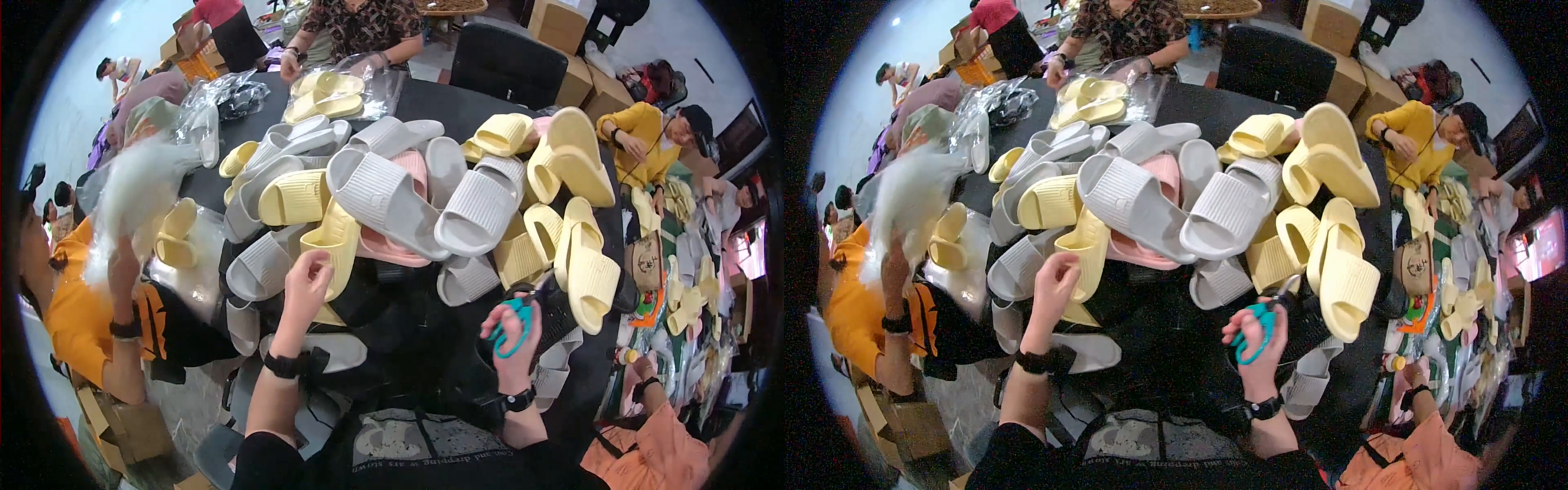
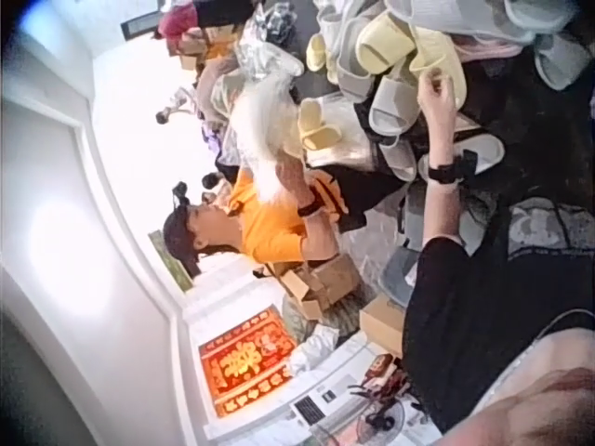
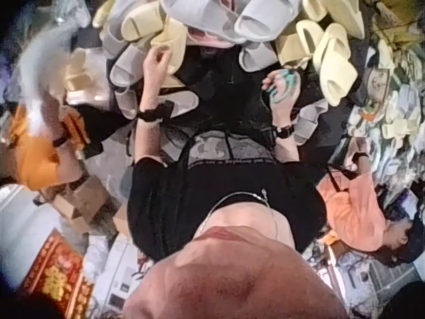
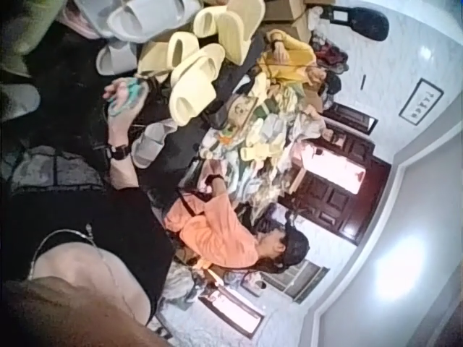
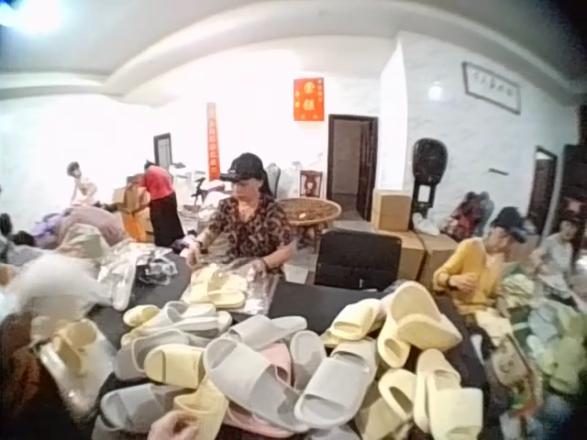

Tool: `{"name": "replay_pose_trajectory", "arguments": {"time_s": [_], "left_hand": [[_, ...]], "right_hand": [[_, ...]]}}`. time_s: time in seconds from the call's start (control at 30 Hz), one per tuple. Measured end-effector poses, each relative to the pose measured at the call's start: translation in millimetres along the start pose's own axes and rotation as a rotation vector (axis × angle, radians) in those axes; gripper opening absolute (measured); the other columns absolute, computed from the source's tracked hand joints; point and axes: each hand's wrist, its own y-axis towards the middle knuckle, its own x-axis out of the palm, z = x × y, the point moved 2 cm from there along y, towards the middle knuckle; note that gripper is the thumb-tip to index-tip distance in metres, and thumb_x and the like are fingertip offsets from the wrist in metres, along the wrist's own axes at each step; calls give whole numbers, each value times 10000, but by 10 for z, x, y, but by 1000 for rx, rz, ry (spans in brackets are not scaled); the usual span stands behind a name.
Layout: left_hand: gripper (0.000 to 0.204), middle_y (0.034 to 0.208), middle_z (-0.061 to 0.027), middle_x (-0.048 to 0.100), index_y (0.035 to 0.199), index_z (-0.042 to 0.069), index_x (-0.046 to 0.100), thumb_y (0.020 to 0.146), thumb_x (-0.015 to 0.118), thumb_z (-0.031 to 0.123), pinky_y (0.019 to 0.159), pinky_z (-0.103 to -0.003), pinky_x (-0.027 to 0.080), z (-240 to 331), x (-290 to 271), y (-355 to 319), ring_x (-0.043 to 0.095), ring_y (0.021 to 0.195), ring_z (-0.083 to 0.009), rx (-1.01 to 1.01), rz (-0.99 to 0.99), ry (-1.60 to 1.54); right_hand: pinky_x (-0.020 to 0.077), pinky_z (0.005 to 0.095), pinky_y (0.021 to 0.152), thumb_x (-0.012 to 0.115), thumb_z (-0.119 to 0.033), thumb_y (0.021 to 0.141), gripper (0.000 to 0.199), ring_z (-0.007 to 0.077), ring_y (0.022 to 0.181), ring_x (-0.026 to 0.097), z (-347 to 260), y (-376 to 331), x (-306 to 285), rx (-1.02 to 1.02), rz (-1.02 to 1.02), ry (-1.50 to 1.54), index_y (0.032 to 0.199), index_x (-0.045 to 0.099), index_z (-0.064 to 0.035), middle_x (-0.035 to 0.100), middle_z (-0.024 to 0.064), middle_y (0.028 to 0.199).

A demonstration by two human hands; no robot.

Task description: The recorder is inspecting and trimming excess material from a large pile of finished sandals and slides at a manufacturing table.

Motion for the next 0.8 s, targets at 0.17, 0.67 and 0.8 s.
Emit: {"name": "replay_pose_trajectory", "arguments": {"time_s": [0.17, 0.67, 0.8], "left_hand": [[207, 850, -109, 630, 1007, -14, 596, 812, 593, 55, 635, -287, 485, -21, 5, 224, 605, 688, -171, 111, 177, 158], [298, 1025, -231, 599, 1046, 13, 599, 810, 615, 195, 863, -482, 428, -259, 44, -198, 543, 963, -414, 228, 40, 588], [450, 1102, -210, 598, 1191, 2, 544, 795, 660, 182, 900, -401, 441, -215, -123, -807, 568, 1047, -339, 320, -168, 400]], "right_hand": [[488, 286, 510, 560, -88, 883, 309, 165, 603, 582, 218, -235, 101, 224, -132, 54, 1148, 407, -47, 577, 96, 794], [487, 257, 530, 589, -68, 848, 354, 149, 613, 591, 393, -388, 75, 376, -260, -35, 1153, 410, -47, 574, 78, 772], [480, 230, 558, 607, -66, 835, 410, 131, 631, 585, 446, -431, 30, 299, -392, -269, 1187, 397, -56, 585, 82, 811]]}}
